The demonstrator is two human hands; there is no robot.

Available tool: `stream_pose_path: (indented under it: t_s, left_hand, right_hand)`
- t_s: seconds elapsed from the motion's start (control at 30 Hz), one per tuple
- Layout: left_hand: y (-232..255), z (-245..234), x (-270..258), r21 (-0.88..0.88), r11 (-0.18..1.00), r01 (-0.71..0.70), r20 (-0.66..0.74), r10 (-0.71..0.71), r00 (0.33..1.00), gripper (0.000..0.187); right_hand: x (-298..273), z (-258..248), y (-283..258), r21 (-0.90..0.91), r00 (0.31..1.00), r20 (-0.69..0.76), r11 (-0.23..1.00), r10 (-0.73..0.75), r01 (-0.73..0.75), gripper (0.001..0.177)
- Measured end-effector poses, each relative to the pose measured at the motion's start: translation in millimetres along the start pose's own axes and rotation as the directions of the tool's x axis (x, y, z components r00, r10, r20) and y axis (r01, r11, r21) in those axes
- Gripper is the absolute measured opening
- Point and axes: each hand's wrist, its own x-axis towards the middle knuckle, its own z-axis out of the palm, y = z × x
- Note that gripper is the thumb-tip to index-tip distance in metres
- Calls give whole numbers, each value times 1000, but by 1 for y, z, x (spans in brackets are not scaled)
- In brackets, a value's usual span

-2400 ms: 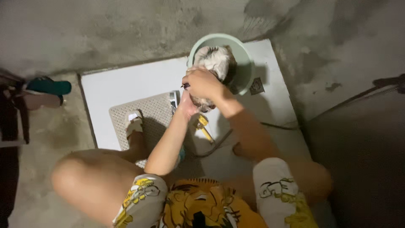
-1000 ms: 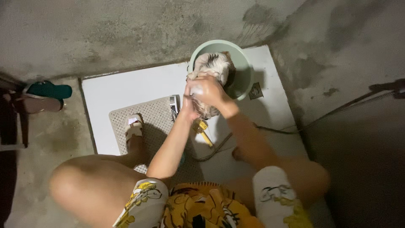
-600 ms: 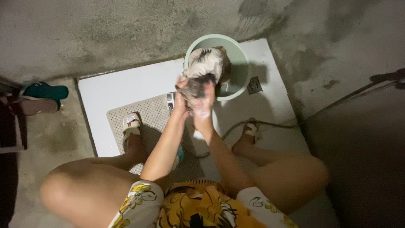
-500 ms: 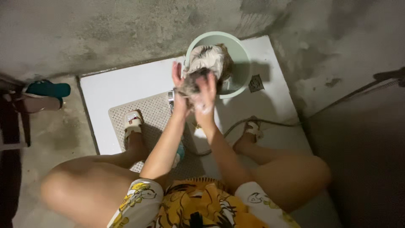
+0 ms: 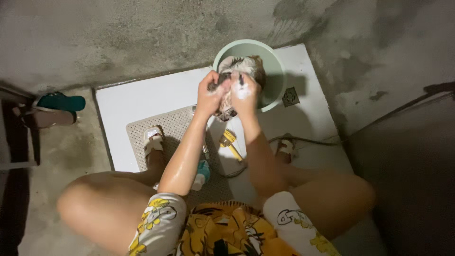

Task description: The person washes a small dog in a green basin using a yellow brush and a handheld showerhead. They scrub the dog's fur, rinse it with water, and repeat the process while seated on the floor.

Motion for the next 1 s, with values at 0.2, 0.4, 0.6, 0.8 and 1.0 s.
stream_pose_path:
  t_s: [0.2,0.4,0.6,0.8,1.0]
  left_hand:
    - [29,19,1,-697,701,150,-179,-373,910,23]
    - [43,42,-4,-963,238,129,17,-422,906,48]
    - [10,48,-47,-774,611,165,87,-155,984,53]
    - [-8,45,-59,34,996,83,174,-88,981,57]
    - [-49,32,-50,233,968,-95,6,96,995,76]
  right_hand:
    - [-17,7,26,768,950,145,574,277,-285,52]
    - [-83,20,16,881,875,264,267,405,-390,76]
    - [-91,11,49,343,955,94,892,281,-296,104]
    - [-61,-10,34,420,983,166,896,79,-143,78]
    - [-61,-1,61,250,913,234,886,335,-390,87]
